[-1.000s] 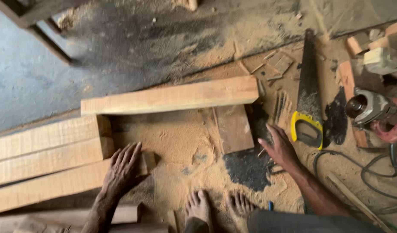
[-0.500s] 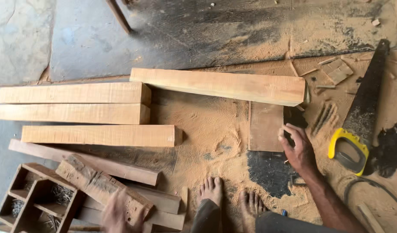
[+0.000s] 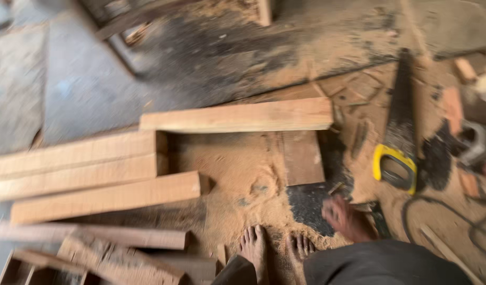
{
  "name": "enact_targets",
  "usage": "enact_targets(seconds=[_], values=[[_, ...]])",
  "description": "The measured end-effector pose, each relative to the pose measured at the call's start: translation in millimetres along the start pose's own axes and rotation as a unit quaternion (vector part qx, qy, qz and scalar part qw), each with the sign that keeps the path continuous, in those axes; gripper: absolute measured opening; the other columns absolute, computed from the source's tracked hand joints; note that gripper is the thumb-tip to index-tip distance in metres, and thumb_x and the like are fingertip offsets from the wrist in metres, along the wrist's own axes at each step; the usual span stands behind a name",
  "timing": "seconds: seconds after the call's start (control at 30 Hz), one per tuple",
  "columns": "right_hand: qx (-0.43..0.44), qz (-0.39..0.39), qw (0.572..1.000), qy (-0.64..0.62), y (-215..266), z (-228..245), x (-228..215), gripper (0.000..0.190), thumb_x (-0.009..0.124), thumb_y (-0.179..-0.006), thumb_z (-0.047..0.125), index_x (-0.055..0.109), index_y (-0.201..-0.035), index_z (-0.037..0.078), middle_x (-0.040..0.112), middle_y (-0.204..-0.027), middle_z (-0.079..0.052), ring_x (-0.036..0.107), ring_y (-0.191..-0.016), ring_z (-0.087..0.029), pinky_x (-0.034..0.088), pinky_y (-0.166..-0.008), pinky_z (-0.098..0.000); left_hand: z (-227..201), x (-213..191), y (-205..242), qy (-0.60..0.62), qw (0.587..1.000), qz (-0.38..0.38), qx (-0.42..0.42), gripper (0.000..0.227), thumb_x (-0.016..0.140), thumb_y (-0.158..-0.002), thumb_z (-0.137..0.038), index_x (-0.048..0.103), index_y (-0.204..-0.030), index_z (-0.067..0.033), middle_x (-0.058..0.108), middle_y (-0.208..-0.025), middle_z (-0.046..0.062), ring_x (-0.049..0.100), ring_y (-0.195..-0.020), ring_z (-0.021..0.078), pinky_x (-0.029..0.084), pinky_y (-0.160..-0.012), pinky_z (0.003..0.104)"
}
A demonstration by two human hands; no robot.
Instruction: The person marks a wooden plank with a square and pencil, then applies a substance from a container to the plank's surface using a small piece of wood. They rub the substance into the wood and wipe the plank with their hand.
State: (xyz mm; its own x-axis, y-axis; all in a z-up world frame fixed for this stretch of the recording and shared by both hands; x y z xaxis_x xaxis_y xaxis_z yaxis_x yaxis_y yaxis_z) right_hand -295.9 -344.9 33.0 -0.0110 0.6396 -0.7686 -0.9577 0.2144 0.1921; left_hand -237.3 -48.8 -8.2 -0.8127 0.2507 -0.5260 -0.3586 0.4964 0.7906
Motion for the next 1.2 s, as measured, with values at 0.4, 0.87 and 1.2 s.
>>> enact_targets(seconds=[0.4,0.87,1.2], values=[[0.255,-0.042,0.965,0.045,197.4,-77.4,86.8,0.041,0.065,-0.091,0.041,0.063,-0.119,0.01,0.062,-0.118,-0.016,0.064,-0.105,-0.032,0.058,-0.084,-0.0443,20.7,-336.3,20.7,-0.078,0.886,-0.43,0.153,0.089,0.077,-0.087,-0.045,0.04,-0.156,-0.0035,0.04,-0.159,0.024,0.044,-0.143,0.0418,0.043,-0.111,0.053],[0.542,-0.093,0.815,-0.182,332.1,-8.1,145.0,0.035,0.06,-0.102,0.043,0.066,-0.106,0.008,0.067,-0.095,-0.014,0.064,-0.083,-0.029,0.054,-0.076,-0.045,-34.4,-374.3,-150.9,-0.27,0.894,-0.31,0.18,0.109,0.084,-0.079,-0.061,0.035,-0.157,-0.0022,0.048,-0.15,0.032,0.044,-0.139,0.05,0.037,-0.112,0.068],[0.537,-0.396,0.556,-0.495,395.9,-22.2,74.0,0.037,0.06,-0.097,0.034,0.059,-0.119,0.004,0.066,-0.101,-0.017,0.065,-0.089,-0.03,0.055,-0.076,-0.0426,-34.2,-290.7,-77.4,-0.214,0.87,-0.41,0.173,0.104,0.079,-0.086,-0.053,0.036,-0.167,-0.0047,0.04,-0.161,0.026,0.041,-0.145,0.048,0.034,-0.112,0.067]])
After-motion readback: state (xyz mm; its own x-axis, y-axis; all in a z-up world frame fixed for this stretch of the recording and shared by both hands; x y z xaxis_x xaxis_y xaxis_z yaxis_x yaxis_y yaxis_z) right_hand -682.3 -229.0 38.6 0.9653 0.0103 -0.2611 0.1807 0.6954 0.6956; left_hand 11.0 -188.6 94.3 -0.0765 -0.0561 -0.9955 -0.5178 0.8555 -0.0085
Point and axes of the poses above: each hand's wrist, its own y-axis away from the middle knuckle, its own x-axis out of the palm, z = x × y, the point moved 4 cm from there along -y, towards the middle knuckle
